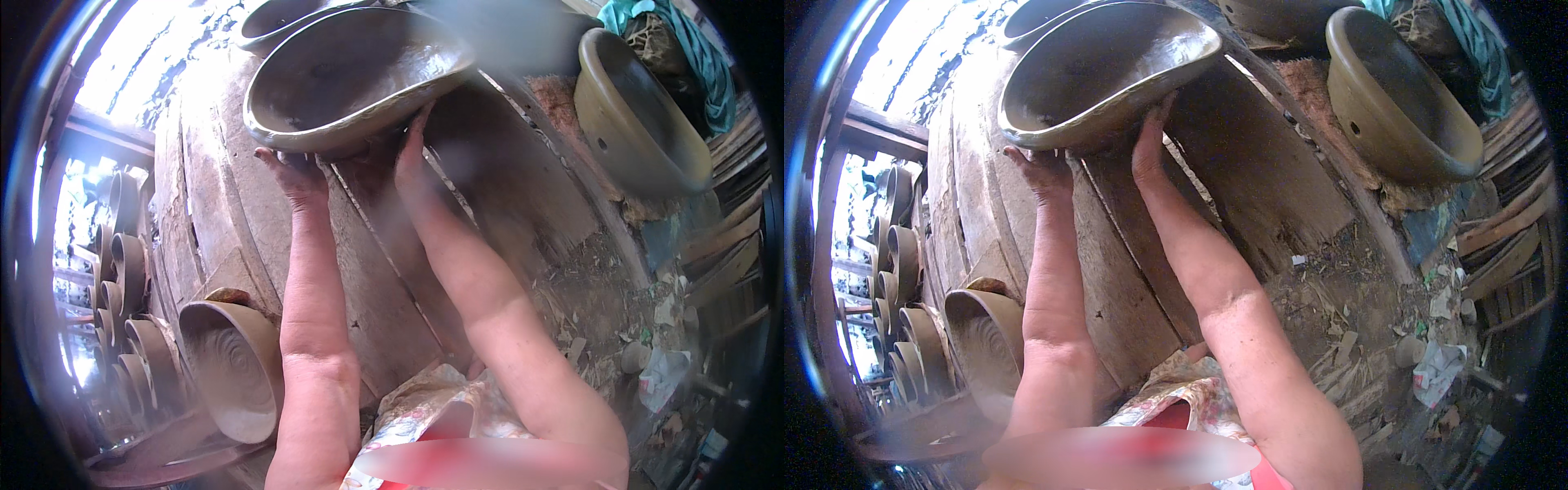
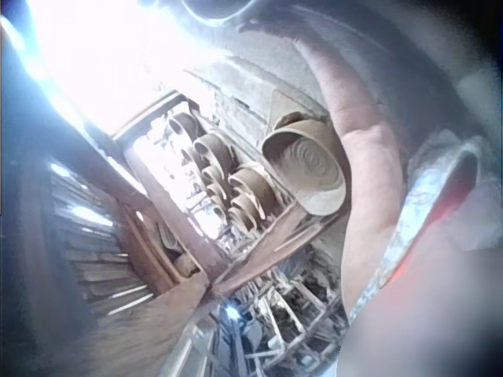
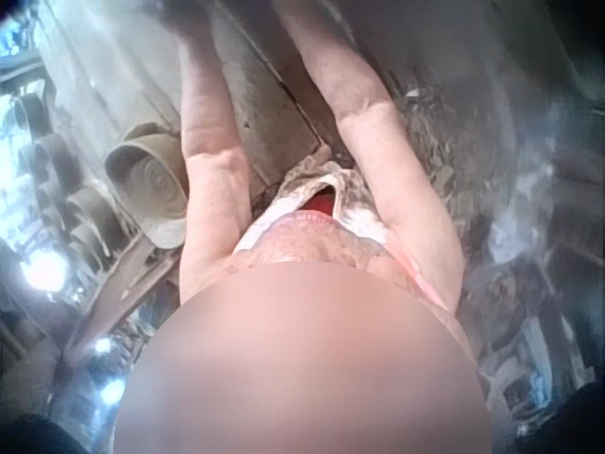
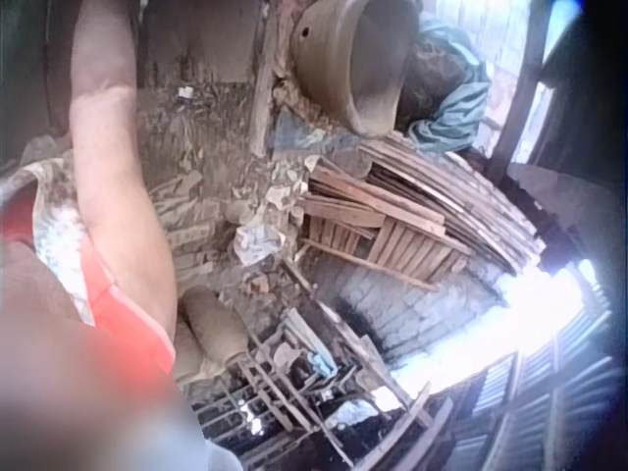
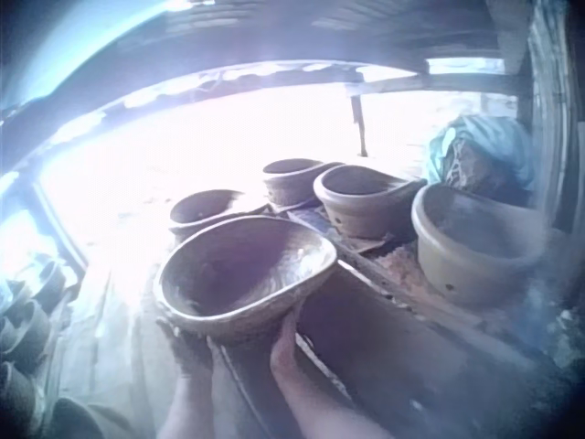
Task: The person handles a clay bowl, smooths its interior, then kneads a lump of clay and rolls it into a long coil. The coil is placed on a wooden board among other pottery pieces.
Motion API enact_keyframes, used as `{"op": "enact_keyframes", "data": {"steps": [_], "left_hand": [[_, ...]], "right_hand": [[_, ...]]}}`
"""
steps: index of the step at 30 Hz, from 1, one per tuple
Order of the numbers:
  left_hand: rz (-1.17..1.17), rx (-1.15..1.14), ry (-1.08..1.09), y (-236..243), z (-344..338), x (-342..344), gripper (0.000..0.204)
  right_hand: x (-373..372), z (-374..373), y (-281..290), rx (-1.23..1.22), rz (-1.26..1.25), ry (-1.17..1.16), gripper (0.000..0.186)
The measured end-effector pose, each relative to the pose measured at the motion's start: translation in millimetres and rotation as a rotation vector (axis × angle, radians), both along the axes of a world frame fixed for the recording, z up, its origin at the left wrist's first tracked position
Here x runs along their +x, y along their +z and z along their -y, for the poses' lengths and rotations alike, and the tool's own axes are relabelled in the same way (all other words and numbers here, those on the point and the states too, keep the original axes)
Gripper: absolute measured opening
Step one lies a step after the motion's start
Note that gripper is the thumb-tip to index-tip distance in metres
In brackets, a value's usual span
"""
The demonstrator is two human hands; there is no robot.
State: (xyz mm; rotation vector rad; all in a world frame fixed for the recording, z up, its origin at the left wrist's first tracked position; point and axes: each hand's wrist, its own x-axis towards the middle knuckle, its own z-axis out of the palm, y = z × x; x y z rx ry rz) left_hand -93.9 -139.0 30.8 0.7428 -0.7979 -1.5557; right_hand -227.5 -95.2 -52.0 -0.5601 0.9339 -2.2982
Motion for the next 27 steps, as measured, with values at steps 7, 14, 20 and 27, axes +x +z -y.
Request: {"op": "enact_keyframes", "data": {"steps": [7, 14, 20, 27], "left_hand": [[0.164, 0.083, 0.056, 2, -75, 11, 0.056], [0.653, -0.494, -0.220, 23, -291, 88, 0.025], [1.071, -0.157, -0.149, 43, -426, 207, 0.006], [0.507, 0.436, 0.794, 35, -421, 304, 0.029]], "right_hand": [[-16, -25, 24, 0.156, 0.096, 0.091, 0.068], [29, -130, 48, 0.353, -0.029, 0.319, 0.059], [113, -206, 74, 0.321, -0.266, 0.765, 0.038], [187, -190, 83, 0.455, -0.262, 0.941, 0.030]]}}
